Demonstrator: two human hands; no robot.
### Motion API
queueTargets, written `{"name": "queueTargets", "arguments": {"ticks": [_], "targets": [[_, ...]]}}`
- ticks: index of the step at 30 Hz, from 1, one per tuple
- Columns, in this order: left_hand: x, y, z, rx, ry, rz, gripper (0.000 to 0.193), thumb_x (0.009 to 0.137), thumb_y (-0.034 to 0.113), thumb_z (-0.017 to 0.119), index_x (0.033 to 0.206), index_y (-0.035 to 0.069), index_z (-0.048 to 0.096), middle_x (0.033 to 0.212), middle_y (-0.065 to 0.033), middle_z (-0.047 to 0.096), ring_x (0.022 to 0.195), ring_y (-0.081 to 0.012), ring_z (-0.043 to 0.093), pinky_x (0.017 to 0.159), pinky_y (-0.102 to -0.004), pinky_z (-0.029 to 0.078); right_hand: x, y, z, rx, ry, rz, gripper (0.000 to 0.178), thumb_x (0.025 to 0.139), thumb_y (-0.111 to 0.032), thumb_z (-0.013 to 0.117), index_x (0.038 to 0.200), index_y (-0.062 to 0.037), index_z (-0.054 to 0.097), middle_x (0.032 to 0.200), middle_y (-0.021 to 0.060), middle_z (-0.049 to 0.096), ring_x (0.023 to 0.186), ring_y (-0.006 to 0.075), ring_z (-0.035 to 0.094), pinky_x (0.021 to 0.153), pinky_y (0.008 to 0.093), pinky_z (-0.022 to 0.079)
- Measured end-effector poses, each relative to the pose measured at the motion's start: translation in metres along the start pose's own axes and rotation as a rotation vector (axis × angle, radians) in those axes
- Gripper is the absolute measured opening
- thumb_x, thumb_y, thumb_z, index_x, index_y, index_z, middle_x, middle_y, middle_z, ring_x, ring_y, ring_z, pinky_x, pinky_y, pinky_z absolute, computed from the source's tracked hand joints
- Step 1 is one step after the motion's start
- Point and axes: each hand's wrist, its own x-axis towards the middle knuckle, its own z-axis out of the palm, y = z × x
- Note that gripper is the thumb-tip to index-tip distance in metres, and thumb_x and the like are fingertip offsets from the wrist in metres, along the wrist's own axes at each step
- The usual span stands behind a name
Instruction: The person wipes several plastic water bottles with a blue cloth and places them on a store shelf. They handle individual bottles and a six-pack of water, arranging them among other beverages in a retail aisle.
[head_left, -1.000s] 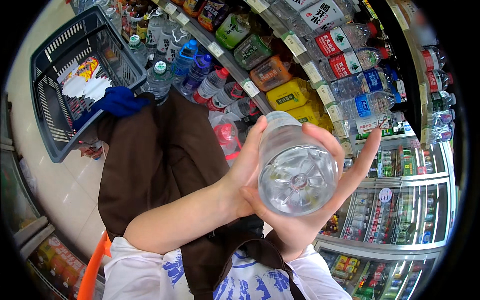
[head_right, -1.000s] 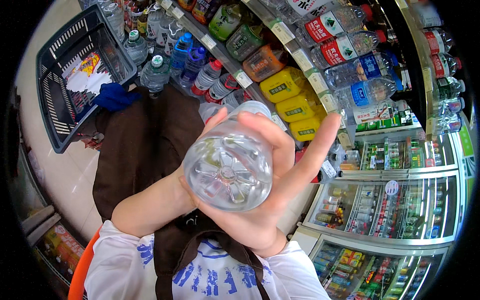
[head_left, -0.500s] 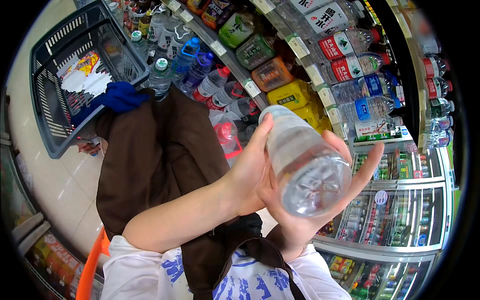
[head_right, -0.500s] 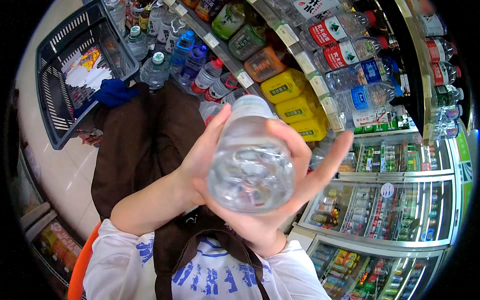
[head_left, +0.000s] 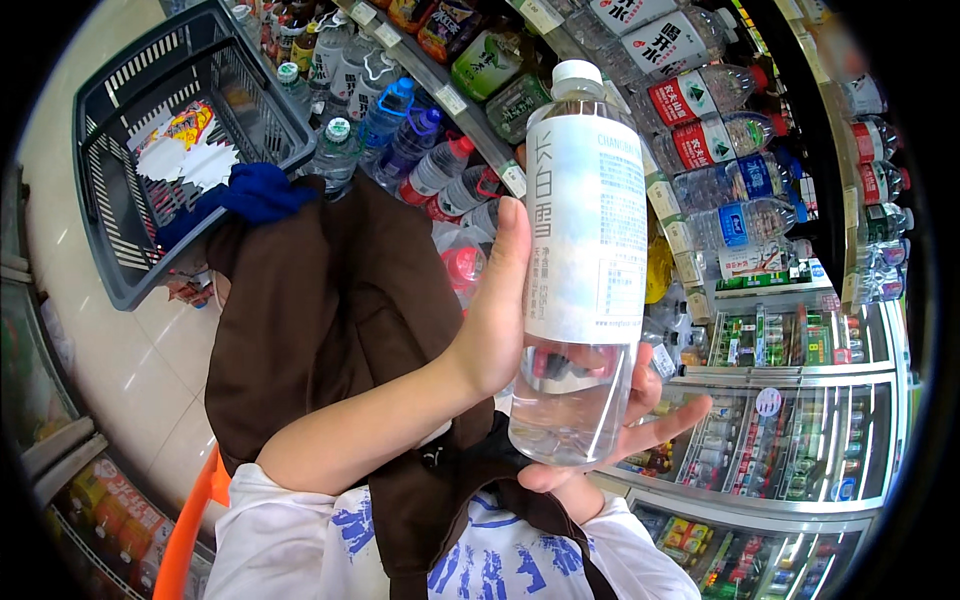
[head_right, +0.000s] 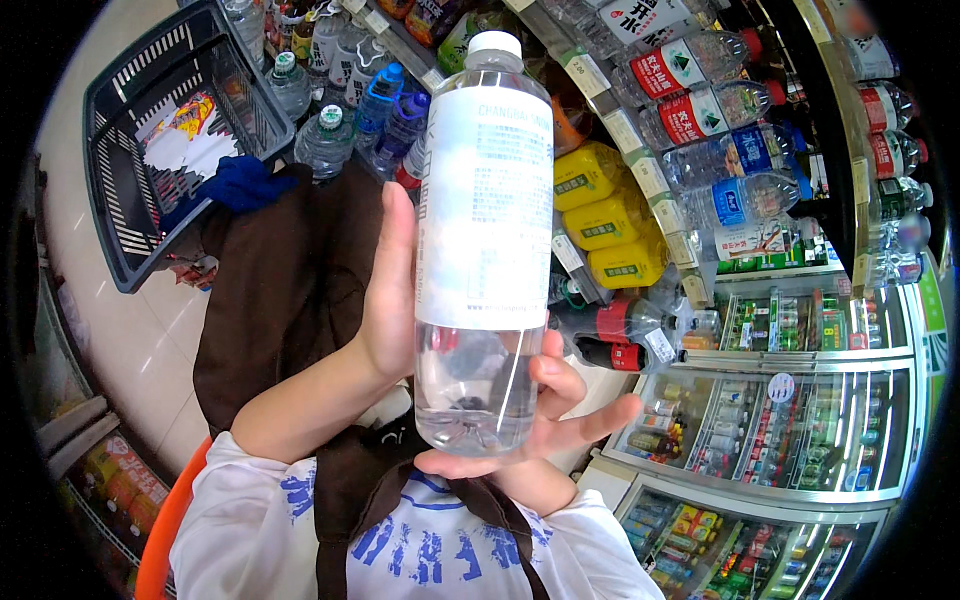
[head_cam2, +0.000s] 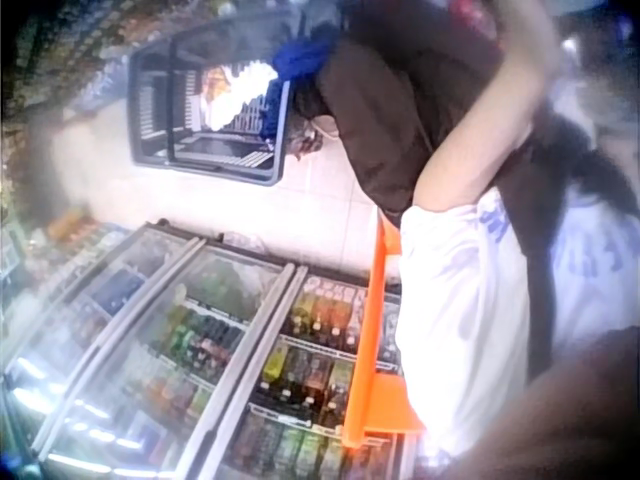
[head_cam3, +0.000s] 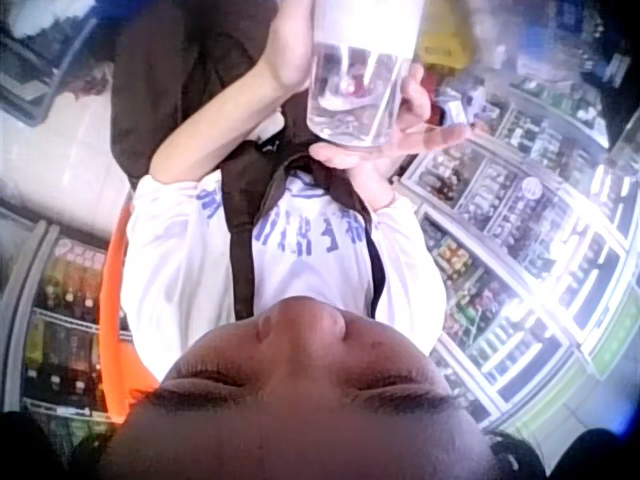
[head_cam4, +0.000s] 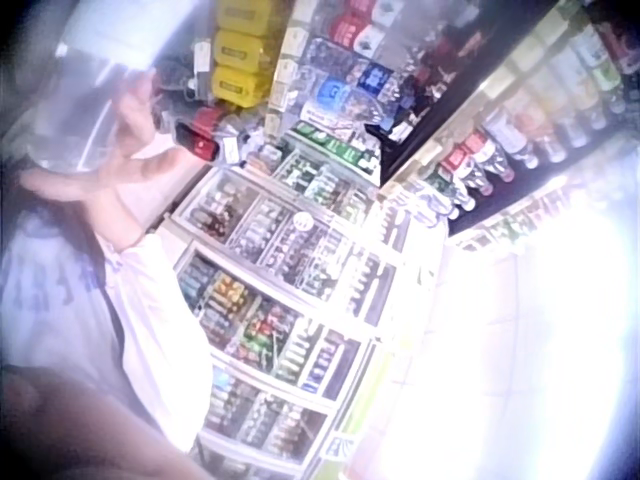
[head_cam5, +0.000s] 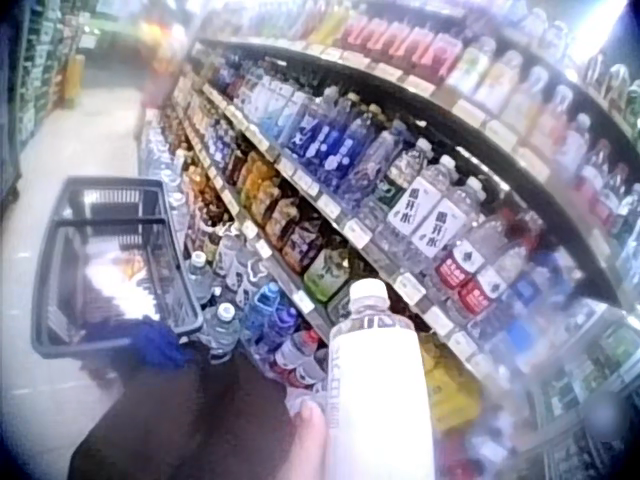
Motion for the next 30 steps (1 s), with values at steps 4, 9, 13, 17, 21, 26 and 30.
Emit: {"name": "queueTargets", "arguments": {"ticks": [4,9,13,17,21,26,30], "targets": [[0.001,-0.001,-0.002,0.094,-0.005,0.026,0.072,0.082,0.059,0.013,0.119,0.002,0.037,0.104,-0.0088,0.053,0.089,-0.015,0.054,0.076,-0.0273,0.045,-0.004,0.005,0.006,0.017,0.096,-0.019,0.126,0.052,-0.038,0.078,0.129,-0.0124,-0.019,0.114,0.0152,0.034,0.114,0.0292,0.034,0.094,0.0408,0.027],[0.001,-0.005,-0.007,0.122,-0.001,0.02,0.074,0.081,0.06,0.012,0.121,0.002,0.035,0.108,-0.0105,0.051,0.093,-0.0169,0.053,0.079,-0.0295,0.044,-0.009,0.01,0.009,0.076,0.191,-0.001,0.118,0.057,-0.039,0.073,0.13,-0.0118,-0.016,0.111,0.0196,0.034,0.11,0.0338,0.036,0.093,0.0435,0.026],[0.0,-0.007,-0.012,0.084,-0.024,0.027,0.076,0.08,0.061,0.012,0.122,0.001,0.033,0.11,-0.0126,0.05,0.095,-0.0202,0.053,0.081,-0.032,0.043,-0.01,0.012,0.01,0.117,0.19,0.014,0.114,0.059,-0.037,0.071,0.13,-0.0124,-0.014,0.112,0.0215,0.033,0.109,0.0353,0.037,0.093,0.044,0.025],[-0.001,-0.006,-0.012,0.077,-0.016,-0.002,0.079,0.079,0.064,0.013,0.123,0.001,0.032,0.111,-0.0158,0.049,0.096,-0.0238,0.052,0.081,-0.0337,0.043,-0.013,0.01,0.01,0.11,0.174,0.034,0.113,0.058,-0.035,0.071,0.13,-0.0124,-0.013,0.115,0.0224,0.031,0.11,0.0357,0.035,0.094,0.044,0.024],[0.001,-0.013,-0.024,-0.148,-0.083,-0.01,0.084,0.075,0.068,0.013,0.122,0.0,0.031,0.106,-0.0203,0.049,0.088,-0.0274,0.055,0.077,-0.0365,0.045,-0.009,0.005,0.016,0.136,0.267,0.278,0.112,0.056,-0.036,0.071,0.13,-0.013,-0.01,0.121,0.0199,0.027,0.114,0.0325,0.031,0.096,0.0427,0.023],[0.003,-0.018,-0.045,-0.086,-0.088,0.032,0.09,0.072,0.072,0.012,0.122,-0.001,0.029,0.099,-0.023,0.05,0.079,-0.0285,0.057,0.072,-0.0355,0.047,-0.005,0.0,0.023,0.533,0.213,0.698,0.113,0.057,-0.025,0.072,0.129,-0.0183,-0.015,0.13,0.019,0.016,0.121,0.0301,0.023,0.096,0.0425,0.023],[0.006,-0.01,-0.037,-0.025,-0.056,0.102,0.093,0.073,0.071,0.009,0.12,-0.006,0.03,0.102,-0.0256,0.05,0.08,-0.0258,0.056,0.069,-0.0321,0.046,-0.003,0.003,0.02,0.673,0.074,0.763,0.116,0.059,-0.014,0.071,0.127,-0.021,-0.022,0.132,0.0225,0.013,0.122,0.0307,0.021,0.096,0.0434,0.024]]}}
